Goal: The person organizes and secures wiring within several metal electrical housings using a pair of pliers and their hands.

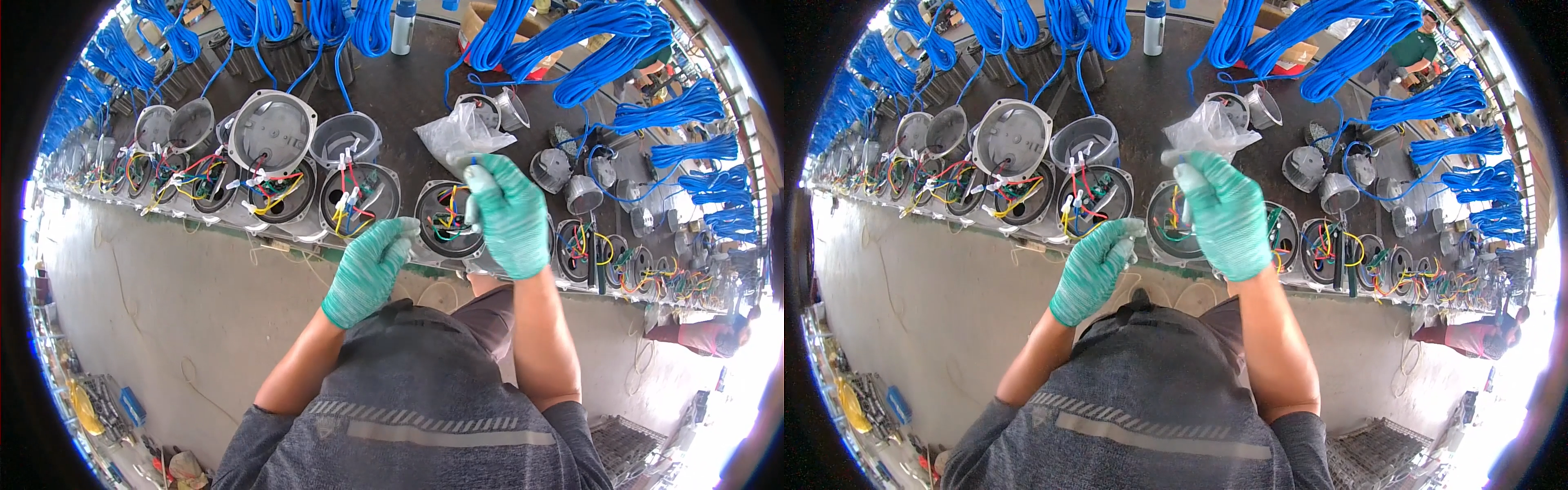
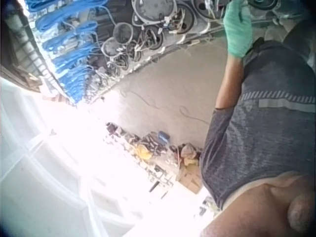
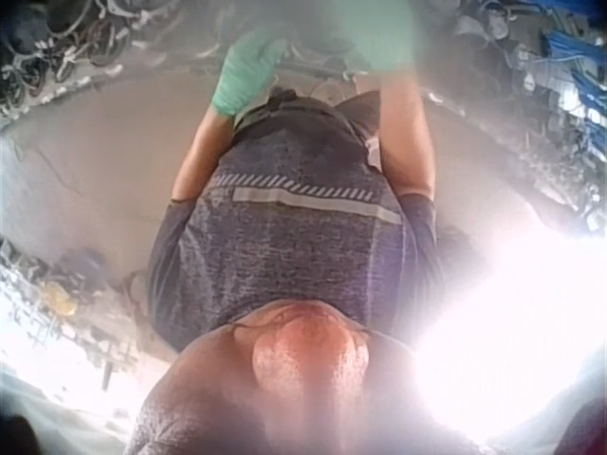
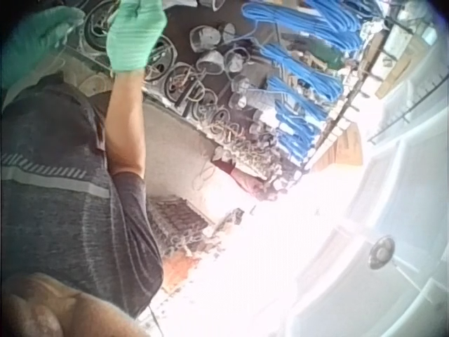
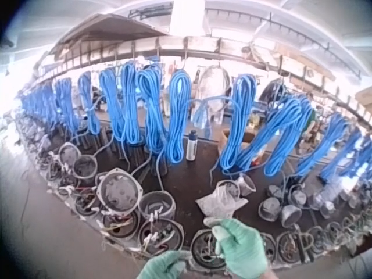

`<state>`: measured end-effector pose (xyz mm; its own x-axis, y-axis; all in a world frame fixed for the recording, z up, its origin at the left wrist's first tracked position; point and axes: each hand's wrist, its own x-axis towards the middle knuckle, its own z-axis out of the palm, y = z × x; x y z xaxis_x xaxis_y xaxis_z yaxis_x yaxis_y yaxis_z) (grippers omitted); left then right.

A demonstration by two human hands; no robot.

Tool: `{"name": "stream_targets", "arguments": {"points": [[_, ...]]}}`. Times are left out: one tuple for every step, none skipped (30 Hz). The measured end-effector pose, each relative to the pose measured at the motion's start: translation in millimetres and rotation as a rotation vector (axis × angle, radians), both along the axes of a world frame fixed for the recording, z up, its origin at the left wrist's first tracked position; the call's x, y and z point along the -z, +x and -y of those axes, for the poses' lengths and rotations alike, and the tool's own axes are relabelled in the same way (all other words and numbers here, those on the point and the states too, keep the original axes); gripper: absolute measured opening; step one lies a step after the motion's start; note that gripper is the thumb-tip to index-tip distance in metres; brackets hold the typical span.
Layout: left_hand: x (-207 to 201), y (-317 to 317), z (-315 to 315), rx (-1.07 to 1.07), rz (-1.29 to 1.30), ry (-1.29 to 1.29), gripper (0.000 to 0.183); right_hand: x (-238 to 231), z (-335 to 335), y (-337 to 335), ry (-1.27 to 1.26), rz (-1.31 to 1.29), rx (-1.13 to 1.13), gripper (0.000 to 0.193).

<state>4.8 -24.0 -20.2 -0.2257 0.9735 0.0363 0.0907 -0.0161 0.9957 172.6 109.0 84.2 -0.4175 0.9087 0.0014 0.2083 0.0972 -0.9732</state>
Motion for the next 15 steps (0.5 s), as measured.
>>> {"name": "stream_targets", "arguments": {"points": [[2,-1,-1,-0.017,-0.010,0.023,0.029,-12,0,9,0.056,0.050,-0.063,0.021],[2,-2,-1,-0.015,-0.008,0.022,0.029,-18,-1,18,0.112,0.100,-0.126,0.021],[2,-3,-1,-0.041,0.027,-0.001,0.030,-15,0,27,0.275,0.167,-0.180,0.020],[2,-4,0,-0.072,0.063,-0.026,0.031,-13,-1,39,0.448,0.244,-0.292,0.019],[7,-5,0,-0.090,0.025,-0.012,0.032,-10,3,47,0.510,0.341,-0.345,0.019],[7,-3,-3,-0.079,0.032,-0.010,0.032,-9,8,59,0.573,0.449,-0.384,0.020],[6,-3,-5,-0.076,0.041,0.004,0.033,-2,11,67,0.666,0.649,-0.490,0.024],[7,-2,-6,-0.073,0.050,0.018,0.034,-3,14,72,0.514,0.796,-0.563,0.028],[7,-2,-7,-0.073,0.050,0.017,0.034,2,15,74,0.496,0.912,-0.613,0.027],[8,-3,-8,-0.058,0.001,0.011,0.035,9,16,77,0.477,1.028,-0.662,0.026],[9,-3,-9,-0.044,-0.050,0.004,0.036,18,15,80,0.477,1.026,-0.663,0.026],[4,-2,-12,-0.038,-0.047,0.005,0.036,26,15,83,0.458,0.936,-0.622,0.022],[-5,1,-15,-0.028,-0.103,0.000,0.037,30,14,85,0.439,0.844,-0.581,0.018],[-11,3,-19,-0.019,-0.160,-0.005,0.038,31,13,85,0.437,0.847,-0.577,0.018],[-8,5,-23,-0.025,-0.150,0.013,0.040,32,14,78,0.510,0.718,-0.447,0.017]]}}
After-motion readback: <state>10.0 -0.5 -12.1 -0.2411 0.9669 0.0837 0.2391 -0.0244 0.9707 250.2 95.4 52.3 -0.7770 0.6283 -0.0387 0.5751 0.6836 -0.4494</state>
